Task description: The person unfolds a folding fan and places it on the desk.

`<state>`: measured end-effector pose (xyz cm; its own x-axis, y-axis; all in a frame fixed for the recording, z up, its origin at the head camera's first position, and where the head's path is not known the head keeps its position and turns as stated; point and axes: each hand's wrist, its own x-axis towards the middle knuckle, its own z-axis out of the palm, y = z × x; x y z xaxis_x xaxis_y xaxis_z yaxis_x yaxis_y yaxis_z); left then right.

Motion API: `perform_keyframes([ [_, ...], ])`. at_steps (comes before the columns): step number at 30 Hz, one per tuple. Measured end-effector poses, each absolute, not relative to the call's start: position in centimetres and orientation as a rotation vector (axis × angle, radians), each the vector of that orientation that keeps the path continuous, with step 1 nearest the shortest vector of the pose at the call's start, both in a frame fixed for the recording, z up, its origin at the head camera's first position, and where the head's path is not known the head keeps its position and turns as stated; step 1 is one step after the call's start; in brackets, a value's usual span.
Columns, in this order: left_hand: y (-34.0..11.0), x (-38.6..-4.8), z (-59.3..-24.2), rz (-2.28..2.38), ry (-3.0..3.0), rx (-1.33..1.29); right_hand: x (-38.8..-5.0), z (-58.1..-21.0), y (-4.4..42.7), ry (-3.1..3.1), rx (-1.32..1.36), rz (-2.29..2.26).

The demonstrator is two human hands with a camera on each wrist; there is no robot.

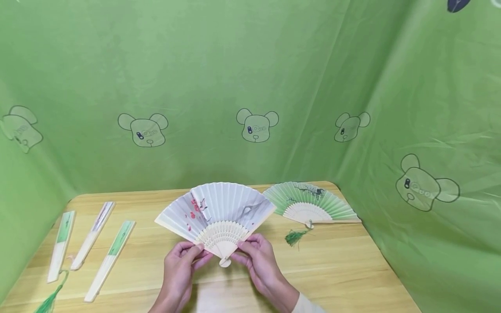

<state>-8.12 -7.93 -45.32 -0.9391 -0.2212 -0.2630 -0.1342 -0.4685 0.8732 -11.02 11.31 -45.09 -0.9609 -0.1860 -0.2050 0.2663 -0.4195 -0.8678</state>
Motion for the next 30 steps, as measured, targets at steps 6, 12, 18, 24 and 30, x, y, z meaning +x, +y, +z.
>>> perform_keyframes([
  [6, -7.8, -8.4, -45.2, -2.597, -1.564, 0.524, -11.2, -45.0, 11.3, 1.514, 0.127, -2.458],
  [12, -7.7, -8.5, -45.1, -2.595, -1.546, 0.53, -11.2, -45.0, 11.3, 1.502, 0.151, -2.476],
  [18, -7.4, -8.7, -45.1, -2.586, -1.514, 0.54, -11.3, -44.9, 11.1, 1.498, 0.171, -2.501],
  [24, -7.1, -8.9, -45.0, -2.578, -1.478, 0.55, -11.4, -44.8, 11.1, 1.492, 0.172, -2.528],
  [30, -6.9, -9.1, -44.7, -2.577, -1.466, 0.543, -11.7, -44.7, 11.1, 1.491, 0.168, -2.551],
])
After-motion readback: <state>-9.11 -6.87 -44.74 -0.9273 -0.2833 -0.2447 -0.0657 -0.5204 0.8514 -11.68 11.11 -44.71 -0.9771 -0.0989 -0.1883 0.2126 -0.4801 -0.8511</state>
